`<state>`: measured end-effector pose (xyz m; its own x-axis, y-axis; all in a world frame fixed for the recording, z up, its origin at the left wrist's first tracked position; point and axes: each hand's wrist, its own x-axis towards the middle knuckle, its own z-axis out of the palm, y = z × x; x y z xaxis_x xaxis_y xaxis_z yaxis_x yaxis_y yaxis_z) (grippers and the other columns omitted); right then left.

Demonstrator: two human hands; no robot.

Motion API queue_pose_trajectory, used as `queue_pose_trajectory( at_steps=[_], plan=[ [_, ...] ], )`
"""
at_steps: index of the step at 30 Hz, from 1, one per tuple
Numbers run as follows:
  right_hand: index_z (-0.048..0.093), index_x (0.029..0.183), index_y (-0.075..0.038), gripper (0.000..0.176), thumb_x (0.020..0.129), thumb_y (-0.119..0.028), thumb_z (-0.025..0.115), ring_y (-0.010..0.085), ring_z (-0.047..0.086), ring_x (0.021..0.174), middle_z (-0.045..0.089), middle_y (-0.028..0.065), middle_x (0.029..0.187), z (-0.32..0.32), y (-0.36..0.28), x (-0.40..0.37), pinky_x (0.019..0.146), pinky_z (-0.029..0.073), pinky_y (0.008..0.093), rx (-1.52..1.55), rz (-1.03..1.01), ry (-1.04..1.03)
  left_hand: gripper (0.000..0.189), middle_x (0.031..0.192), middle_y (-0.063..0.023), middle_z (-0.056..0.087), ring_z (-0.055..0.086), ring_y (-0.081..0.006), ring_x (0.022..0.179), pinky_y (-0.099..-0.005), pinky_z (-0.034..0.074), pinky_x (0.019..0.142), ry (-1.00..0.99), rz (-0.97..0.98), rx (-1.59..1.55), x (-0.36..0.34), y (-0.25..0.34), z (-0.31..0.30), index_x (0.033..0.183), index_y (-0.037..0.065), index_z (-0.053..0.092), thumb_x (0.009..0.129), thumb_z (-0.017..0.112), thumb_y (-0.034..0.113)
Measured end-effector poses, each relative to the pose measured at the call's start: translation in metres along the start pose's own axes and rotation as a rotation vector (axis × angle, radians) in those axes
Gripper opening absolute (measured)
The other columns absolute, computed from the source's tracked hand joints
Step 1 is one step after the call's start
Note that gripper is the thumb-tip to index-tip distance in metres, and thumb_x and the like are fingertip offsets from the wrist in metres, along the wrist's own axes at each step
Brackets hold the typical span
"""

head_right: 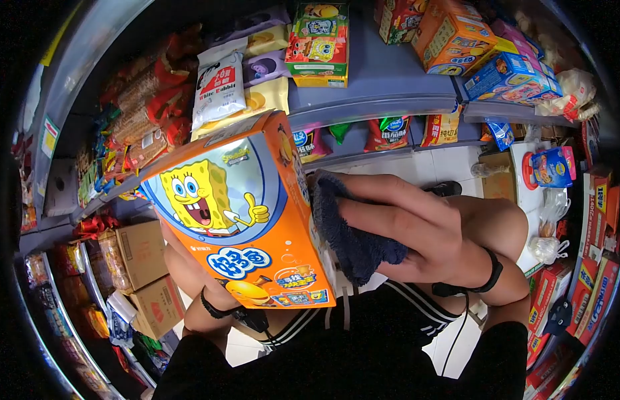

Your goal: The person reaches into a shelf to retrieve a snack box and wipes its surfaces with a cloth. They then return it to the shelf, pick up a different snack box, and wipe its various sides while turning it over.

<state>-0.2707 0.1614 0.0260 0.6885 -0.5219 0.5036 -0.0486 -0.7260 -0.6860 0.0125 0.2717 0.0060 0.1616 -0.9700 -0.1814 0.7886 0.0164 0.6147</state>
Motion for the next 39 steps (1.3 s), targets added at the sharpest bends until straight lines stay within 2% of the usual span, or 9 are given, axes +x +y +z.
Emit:
queue_pose_trajectory(
  at_steps=[4,6,10,12,16,18,24,39],
  plan=[
    [0.075,0.133,0.011,0.047,0.096,-0.014,0.089,0.0425,0.079,0.121,0.071,0.0328,0.142,0.0018,-0.0025,0.0014,0.101,0.064,0.0454,0.006,0.001,0.018,0.080,0.156,-0.0164,0.065,0.071,-0.0239,0.133,-0.0396,0.061,0.111,-0.030,0.008,-0.012,0.0002,-0.0017,-0.0016,0.162,0.007,0.048,0.117,0.039,0.074],
    [0.075,0.133,0.010,0.047,0.096,-0.014,0.090,0.0421,0.079,0.120,0.071,0.0327,0.142,0.0018,-0.0025,0.0011,0.101,0.064,0.0453,0.004,0.002,0.019,0.081,0.156,-0.0164,0.064,0.070,-0.0241,0.134,-0.0400,0.060,0.112,0.036,0.017,0.064,-0.0004,-0.0012,0.0000,0.163,0.008,0.046,0.117,0.040,0.074],
    [0.075,0.133,0.010,0.047,0.096,-0.014,0.090,0.0417,0.079,0.120,0.071,0.0325,0.142,0.0025,-0.0026,-0.0002,0.101,0.065,0.0448,0.009,0.005,0.021,0.082,0.157,-0.0166,0.064,0.070,-0.0245,0.135,-0.0404,0.060,0.113,0.033,0.035,0.109,-0.0008,-0.0012,0.0031,0.164,0.008,0.046,0.117,0.040,0.075],
    [0.075,0.133,0.010,0.046,0.096,-0.015,0.090,0.0417,0.079,0.120,0.071,0.0324,0.142,0.0004,-0.0033,0.0007,0.101,0.065,0.0447,0.002,0.006,0.011,0.082,0.157,-0.0167,0.064,0.069,-0.0247,0.136,-0.0408,0.060,0.114,-0.032,-0.033,-0.069,0.0020,-0.0020,-0.0023,0.164,0.008,0.045,0.117,0.040,0.075],
    [0.075,0.133,0.009,0.046,0.097,-0.015,0.090,0.0416,0.080,0.119,0.072,0.0322,0.141,0.0013,-0.0033,-0.0001,0.100,0.065,0.0445,0.003,0.003,0.015,0.082,0.157,-0.0166,0.064,0.070,-0.0248,0.136,-0.0409,0.060,0.114,0.043,-0.016,0.008,0.0004,-0.0030,-0.0028,0.164,0.007,0.046,0.117,0.040,0.075],
    [0.075,0.133,0.009,0.045,0.097,-0.015,0.090,0.0415,0.080,0.119,0.072,0.0321,0.141,0.0020,-0.0028,0.0001,0.099,0.066,0.0445,0.005,0.000,0.019,0.081,0.155,-0.0165,0.065,0.071,-0.0248,0.133,-0.0403,0.061,0.112,-0.039,0.012,-0.060,0.0024,-0.0018,-0.0001,0.163,0.008,0.046,0.117,0.039,0.074],
    [0.076,0.132,0.009,0.045,0.097,-0.015,0.090,0.0410,0.080,0.119,0.072,0.0319,0.140,0.0015,-0.0035,0.0008,0.099,0.066,0.0444,0.005,-0.001,0.018,0.080,0.152,-0.0163,0.067,0.073,-0.0245,0.130,-0.0396,0.063,0.109,0.001,0.029,-0.021,0.0022,-0.0010,0.0028,0.162,0.009,0.047,0.117,0.038,0.074],
    [0.074,0.135,0.010,0.045,0.098,-0.012,0.087,0.0423,0.079,0.120,0.071,0.0328,0.142,-0.0004,-0.0013,0.0003,0.102,0.064,0.0453,0.013,-0.010,0.001,0.079,0.154,-0.0150,0.066,0.072,-0.0231,0.132,-0.0395,0.061,0.112,-0.039,0.005,-0.044,0.0012,-0.0024,-0.0012,0.161,0.009,0.049,0.117,0.040,0.074]
  ],
)
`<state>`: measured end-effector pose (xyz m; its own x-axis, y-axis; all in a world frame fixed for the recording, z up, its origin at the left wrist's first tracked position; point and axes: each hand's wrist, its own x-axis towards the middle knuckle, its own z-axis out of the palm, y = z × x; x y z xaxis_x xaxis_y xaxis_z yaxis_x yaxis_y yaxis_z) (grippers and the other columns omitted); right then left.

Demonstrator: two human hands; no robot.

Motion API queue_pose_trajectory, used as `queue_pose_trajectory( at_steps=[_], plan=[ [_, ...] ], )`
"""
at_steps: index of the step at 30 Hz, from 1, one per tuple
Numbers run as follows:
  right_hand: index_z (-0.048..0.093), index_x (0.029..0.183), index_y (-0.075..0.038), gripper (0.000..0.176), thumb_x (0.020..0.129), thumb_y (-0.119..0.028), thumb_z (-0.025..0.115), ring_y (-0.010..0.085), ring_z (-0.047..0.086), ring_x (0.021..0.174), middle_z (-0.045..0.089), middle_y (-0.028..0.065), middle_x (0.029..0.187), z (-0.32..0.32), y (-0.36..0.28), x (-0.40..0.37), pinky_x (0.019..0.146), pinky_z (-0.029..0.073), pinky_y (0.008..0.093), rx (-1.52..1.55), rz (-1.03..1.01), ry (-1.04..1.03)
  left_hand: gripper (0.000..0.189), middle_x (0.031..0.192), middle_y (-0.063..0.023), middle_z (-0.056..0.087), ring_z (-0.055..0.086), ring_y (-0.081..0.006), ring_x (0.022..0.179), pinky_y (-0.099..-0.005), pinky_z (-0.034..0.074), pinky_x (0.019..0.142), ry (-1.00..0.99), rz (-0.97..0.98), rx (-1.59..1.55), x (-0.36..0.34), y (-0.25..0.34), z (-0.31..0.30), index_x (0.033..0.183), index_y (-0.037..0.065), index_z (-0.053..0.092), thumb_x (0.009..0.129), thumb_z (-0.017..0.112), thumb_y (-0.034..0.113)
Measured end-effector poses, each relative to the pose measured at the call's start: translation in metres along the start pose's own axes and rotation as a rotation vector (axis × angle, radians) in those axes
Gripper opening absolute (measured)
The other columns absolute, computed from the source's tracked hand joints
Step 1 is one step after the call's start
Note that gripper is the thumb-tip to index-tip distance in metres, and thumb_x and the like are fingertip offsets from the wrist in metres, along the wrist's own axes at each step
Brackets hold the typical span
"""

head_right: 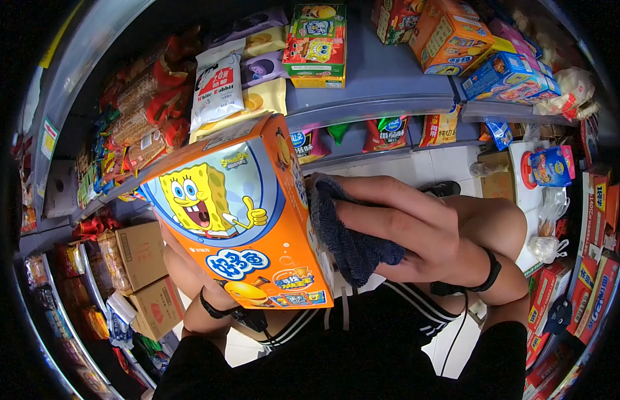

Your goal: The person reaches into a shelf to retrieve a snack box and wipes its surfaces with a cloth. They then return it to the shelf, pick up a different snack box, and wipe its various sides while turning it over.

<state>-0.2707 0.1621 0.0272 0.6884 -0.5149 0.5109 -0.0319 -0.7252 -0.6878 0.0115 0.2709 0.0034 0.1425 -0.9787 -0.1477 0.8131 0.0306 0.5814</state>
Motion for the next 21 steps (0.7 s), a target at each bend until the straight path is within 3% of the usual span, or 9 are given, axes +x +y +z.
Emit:
queue_pose_trajectory(
  at_steps=[13,19,21],
  plan=[
    [0.074,0.134,0.011,0.044,0.100,-0.014,0.086,0.0423,0.079,0.121,0.071,0.0334,0.142,0.0013,0.0043,-0.0033,0.103,0.064,0.0454,0.001,-0.004,-0.003,0.083,0.155,-0.0155,0.066,0.071,-0.0244,0.134,-0.0405,0.061,0.112,0.020,0.011,0.060,-0.0014,0.0004,0.0041,0.162,0.008,0.048,0.116,0.041,0.076],
    [0.069,0.141,0.012,0.050,0.101,-0.014,0.086,0.0419,0.078,0.122,0.070,0.0339,0.143,0.0027,0.0044,-0.0059,0.103,0.063,0.0446,0.073,0.015,0.022,0.083,0.155,-0.0152,0.066,0.071,-0.0245,0.133,-0.0405,0.061,0.112,-0.049,-0.017,-0.114,0.0007,-0.0019,0.0066,0.162,0.009,0.049,0.115,0.041,0.077],
    [0.068,0.142,0.011,0.052,0.101,-0.014,0.086,0.0420,0.078,0.123,0.070,0.0344,0.144,0.0019,0.0045,-0.0077,0.104,0.063,0.0447,0.085,0.022,0.024,0.081,0.155,-0.0150,0.066,0.072,-0.0246,0.133,-0.0402,0.062,0.111,0.042,-0.017,0.012,-0.0017,-0.0012,0.0007,0.161,0.009,0.050,0.116,0.040,0.076]
  ],
)
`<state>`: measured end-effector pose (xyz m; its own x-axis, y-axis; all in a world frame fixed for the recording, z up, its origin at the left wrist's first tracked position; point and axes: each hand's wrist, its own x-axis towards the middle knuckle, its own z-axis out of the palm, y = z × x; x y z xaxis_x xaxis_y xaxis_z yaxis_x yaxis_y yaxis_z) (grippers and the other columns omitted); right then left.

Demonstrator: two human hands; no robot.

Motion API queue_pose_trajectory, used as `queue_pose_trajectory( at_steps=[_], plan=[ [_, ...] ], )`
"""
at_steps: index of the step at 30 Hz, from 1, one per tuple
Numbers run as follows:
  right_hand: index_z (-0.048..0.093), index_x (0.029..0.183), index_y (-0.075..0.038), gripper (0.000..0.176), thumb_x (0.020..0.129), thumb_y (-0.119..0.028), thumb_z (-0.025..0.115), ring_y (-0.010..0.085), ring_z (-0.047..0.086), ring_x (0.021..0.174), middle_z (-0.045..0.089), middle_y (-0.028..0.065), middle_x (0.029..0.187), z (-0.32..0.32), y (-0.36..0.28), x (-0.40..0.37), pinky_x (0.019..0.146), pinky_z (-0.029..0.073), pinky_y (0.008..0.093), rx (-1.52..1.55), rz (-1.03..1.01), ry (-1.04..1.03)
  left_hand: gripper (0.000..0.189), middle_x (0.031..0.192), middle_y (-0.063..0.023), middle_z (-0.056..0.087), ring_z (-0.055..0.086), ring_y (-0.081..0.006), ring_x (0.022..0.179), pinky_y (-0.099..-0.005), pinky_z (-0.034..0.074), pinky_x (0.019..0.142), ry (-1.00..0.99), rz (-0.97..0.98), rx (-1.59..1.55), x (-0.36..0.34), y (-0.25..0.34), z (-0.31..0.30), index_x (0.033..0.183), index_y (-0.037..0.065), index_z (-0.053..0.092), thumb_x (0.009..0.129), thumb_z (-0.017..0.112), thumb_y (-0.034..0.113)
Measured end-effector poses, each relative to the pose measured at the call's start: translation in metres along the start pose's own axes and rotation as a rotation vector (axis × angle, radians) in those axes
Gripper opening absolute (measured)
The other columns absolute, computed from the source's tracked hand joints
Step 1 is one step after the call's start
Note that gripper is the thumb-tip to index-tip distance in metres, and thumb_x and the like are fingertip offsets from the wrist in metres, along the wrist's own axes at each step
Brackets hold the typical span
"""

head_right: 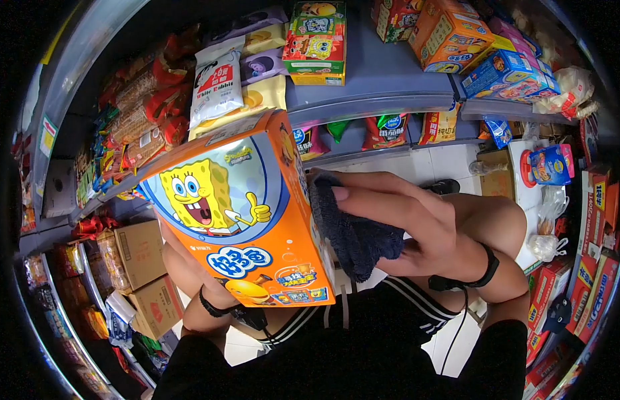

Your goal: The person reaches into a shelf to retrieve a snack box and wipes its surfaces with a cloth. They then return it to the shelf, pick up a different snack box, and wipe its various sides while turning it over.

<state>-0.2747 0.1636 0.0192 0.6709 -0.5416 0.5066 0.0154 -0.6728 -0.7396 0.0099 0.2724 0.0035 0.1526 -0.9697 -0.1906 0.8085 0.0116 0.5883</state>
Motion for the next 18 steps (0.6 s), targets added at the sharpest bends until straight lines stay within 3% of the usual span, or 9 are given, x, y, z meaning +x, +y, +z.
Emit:
queue_pose_trajectory(
  at_steps=[8,10,14,16,18],
  plan=[
    [0.058,0.153,0.014,0.067,0.100,-0.015,0.087,0.0428,0.078,0.125,0.068,0.0362,0.149,0.006,0.008,-0.006,0.106,0.063,0.0456,-0.031,-0.094,0.010,0.081,0.154,-0.0154,0.066,0.071,-0.0246,0.134,-0.0404,0.062,0.111,-0.018,0.013,-0.008,0.000,0.000,-0.002,0.162,0.009,0.048,0.116,0.040,0.075],
    [0.052,0.158,0.016,0.073,0.101,-0.014,0.087,0.0424,0.079,0.123,0.068,0.0362,0.149,0.019,0.012,-0.013,0.106,0.063,0.0449,-0.021,-0.090,0.155,0.081,0.154,-0.0154,0.066,0.071,-0.0247,0.134,-0.0405,0.062,0.111,-0.004,0.009,-0.004,-0.001,-0.002,-0.005,0.163,0.009,0.048,0.116,0.040,0.076],
    [0.057,0.156,0.014,0.067,0.102,-0.013,0.086,0.0418,0.080,0.121,0.070,0.0358,0.146,0.014,0.003,-0.003,0.104,0.063,0.0442,-0.045,-0.081,0.176,0.083,0.155,-0.0151,0.066,0.071,-0.0254,0.135,-0.0412,0.061,0.112,-0.034,-0.015,-0.028,-0.002,-0.001,-0.003,0.164,0.009,0.046,0.116,0.041,0.076],
    [0.065,0.151,0.012,0.059,0.102,-0.014,0.085,0.0410,0.080,0.120,0.072,0.0351,0.142,0.003,-0.001,0.008,0.102,0.064,0.0437,-0.108,-0.113,0.026,0.083,0.156,-0.0151,0.065,0.070,-0.0255,0.136,-0.0415,0.061,0.113,-0.017,-0.037,-0.036,-0.001,0.000,-0.001,0.165,0.009,0.046,0.116,0.041,0.076],
    [0.067,0.150,0.011,0.057,0.102,-0.014,0.085,0.0407,0.080,0.119,0.072,0.0347,0.141,0.005,-0.002,0.010,0.101,0.064,0.0432,-0.105,-0.109,0.036,0.084,0.158,-0.0150,0.063,0.069,-0.0254,0.137,-0.0419,0.059,0.115,-0.001,-0.025,0.009,-0.002,0.001,0.000,0.166,0.010,0.045,0.115,0.040,0.077]
  ],
)
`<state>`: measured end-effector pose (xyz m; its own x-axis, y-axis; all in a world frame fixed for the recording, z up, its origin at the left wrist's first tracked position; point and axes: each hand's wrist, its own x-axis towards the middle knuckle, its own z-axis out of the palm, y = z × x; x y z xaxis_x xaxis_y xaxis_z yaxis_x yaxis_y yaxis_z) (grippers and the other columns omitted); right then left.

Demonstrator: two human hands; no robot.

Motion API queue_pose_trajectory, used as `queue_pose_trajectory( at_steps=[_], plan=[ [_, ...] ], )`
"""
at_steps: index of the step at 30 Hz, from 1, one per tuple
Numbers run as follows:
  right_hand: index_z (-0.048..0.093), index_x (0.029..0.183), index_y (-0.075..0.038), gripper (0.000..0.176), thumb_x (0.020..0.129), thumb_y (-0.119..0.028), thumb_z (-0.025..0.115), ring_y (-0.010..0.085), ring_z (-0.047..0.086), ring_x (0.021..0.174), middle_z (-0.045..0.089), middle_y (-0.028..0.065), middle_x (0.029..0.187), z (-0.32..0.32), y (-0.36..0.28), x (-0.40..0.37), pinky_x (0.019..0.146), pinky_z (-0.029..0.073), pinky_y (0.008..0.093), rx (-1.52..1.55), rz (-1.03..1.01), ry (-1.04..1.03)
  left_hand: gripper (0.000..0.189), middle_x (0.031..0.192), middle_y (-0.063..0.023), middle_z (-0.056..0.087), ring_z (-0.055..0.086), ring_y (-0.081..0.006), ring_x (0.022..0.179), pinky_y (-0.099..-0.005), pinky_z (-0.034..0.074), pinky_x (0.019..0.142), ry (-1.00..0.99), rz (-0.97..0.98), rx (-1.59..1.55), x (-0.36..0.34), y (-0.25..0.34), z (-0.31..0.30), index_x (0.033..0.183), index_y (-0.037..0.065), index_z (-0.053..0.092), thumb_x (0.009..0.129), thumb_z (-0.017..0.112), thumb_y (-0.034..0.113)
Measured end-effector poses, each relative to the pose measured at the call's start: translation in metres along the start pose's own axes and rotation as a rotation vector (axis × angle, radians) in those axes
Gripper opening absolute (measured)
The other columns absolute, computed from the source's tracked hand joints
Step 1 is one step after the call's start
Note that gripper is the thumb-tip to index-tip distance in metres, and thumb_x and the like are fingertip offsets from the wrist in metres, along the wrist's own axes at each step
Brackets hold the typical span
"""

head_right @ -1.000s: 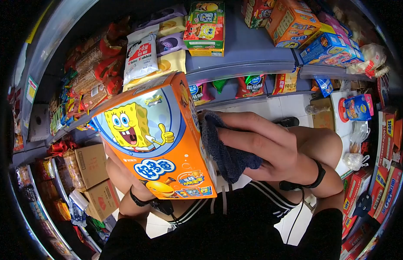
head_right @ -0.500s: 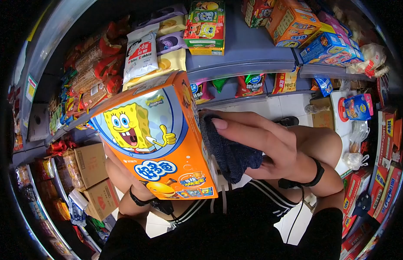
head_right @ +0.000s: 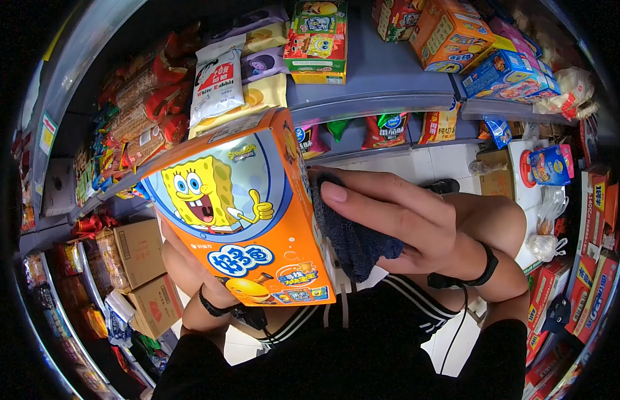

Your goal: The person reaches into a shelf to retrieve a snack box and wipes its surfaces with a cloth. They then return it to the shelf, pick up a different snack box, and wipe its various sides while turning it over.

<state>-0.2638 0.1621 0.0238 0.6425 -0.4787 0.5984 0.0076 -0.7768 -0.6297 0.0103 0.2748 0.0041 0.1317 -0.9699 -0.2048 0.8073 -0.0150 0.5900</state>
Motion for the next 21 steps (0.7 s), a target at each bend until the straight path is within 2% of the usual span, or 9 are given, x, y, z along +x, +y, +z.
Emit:
queue_pose_trajectory(
  at_steps=[1,3,7,9,12,13,18,20,21],
  plan=[
    [0.069,0.148,0.011,0.055,0.102,-0.015,0.085,0.0404,0.080,0.119,0.073,0.0343,0.140,0.001,0.000,0.001,0.100,0.064,0.0427,0.002,0.004,0.010,0.084,0.158,-0.0150,0.063,0.069,-0.0254,0.137,-0.0419,0.059,0.115,0.000,0.000,0.000,-0.001,-0.002,-0.002,0.166,0.010,0.045,0.115,0.040,0.077],
    [0.069,0.148,0.011,0.056,0.102,-0.016,0.086,0.0401,0.080,0.119,0.073,0.0341,0.140,0.001,0.000,0.001,0.100,0.064,0.0422,-0.006,-0.002,0.009,0.084,0.159,-0.0148,0.062,0.068,-0.0252,0.139,-0.0417,0.058,0.117,-0.128,0.144,0.089,-0.001,-0.009,-0.006,0.166,0.010,0.045,0.116,0.039,0.077],
    [0.070,0.147,0.011,0.055,0.101,-0.016,0.085,0.0406,0.080,0.120,0.073,0.0336,0.141,0.001,0.000,0.000,0.102,0.064,0.0424,-0.034,0.007,0.005,0.084,0.158,-0.0146,0.063,0.068,-0.0254,0.138,-0.0417,0.059,0.116,-0.078,0.064,0.020,0.006,0.000,0.005,0.166,0.010,0.045,0.116,0.037,0.077],
    [0.071,0.147,0.010,0.055,0.100,-0.013,0.085,0.0400,0.080,0.118,0.073,0.0327,0.140,-0.001,-0.001,0.004,0.101,0.063,0.0419,-0.029,0.023,0.016,0.081,0.156,-0.0142,0.064,0.069,-0.0239,0.136,-0.0407,0.059,0.115,-0.106,-0.047,-0.079,0.011,0.004,0.007,0.164,0.009,0.046,0.117,0.037,0.075],
    [0.070,0.150,0.008,0.061,0.092,-0.006,0.084,0.0374,0.079,0.114,0.074,0.0293,0.139,-0.002,0.008,0.010,0.099,0.062,0.0397,-0.129,0.000,0.064,0.078,0.153,-0.0138,0.066,0.071,-0.0218,0.134,-0.0392,0.059,0.114,-0.100,0.011,-0.100,0.017,0.000,0.005,0.160,0.008,0.048,0.118,0.038,0.073],
    [0.070,0.152,0.006,0.066,0.088,-0.004,0.085,0.0362,0.078,0.113,0.073,0.0267,0.138,-0.003,0.008,0.016,0.099,0.061,0.0384,-0.157,0.012,0.081,0.076,0.156,-0.0132,0.064,0.069,-0.0225,0.136,-0.0401,0.059,0.115,-0.088,0.027,-0.069,0.018,-0.001,0.005,0.163,0.010,0.046,0.119,0.039,0.071],
    [0.070,0.152,0.001,0.067,0.087,0.004,0.082,0.0362,0.077,0.116,0.074,0.0228,0.134,0.007,0.019,0.044,0.101,0.060,0.0375,-0.129,0.037,0.130,0.069,0.168,-0.0104,0.055,0.063,-0.0261,0.146,-0.0446,0.055,0.122,0.140,0.267,0.284,0.035,-0.010,0.005,0.173,0.018,0.035,0.121,0.042,0.063],
    [0.070,0.154,-0.003,0.069,0.086,0.008,0.078,0.0348,0.076,0.116,0.074,0.0217,0.133,0.016,0.027,0.048,0.101,0.059,0.0372,-0.072,0.063,0.152,0.069,0.173,-0.0092,0.051,0.061,-0.0276,0.151,-0.0463,0.053,0.124,0.118,0.273,0.308,0.045,-0.009,0.008,0.177,0.021,0.031,0.122,0.043,0.060],
    [0.070,0.154,-0.005,0.071,0.085,0.010,0.076,0.0344,0.076,0.116,0.074,0.0210,0.133,0.019,0.029,0.049,0.101,0.059,0.0371,-0.055,0.076,0.154,0.069,0.171,-0.0076,0.053,0.063,-0.0257,0.148,-0.0446,0.055,0.122,-0.015,0.156,0.260,0.048,0.000,0.012,0.175,0.020,0.035,0.121,0.043,0.061]
  ],
)
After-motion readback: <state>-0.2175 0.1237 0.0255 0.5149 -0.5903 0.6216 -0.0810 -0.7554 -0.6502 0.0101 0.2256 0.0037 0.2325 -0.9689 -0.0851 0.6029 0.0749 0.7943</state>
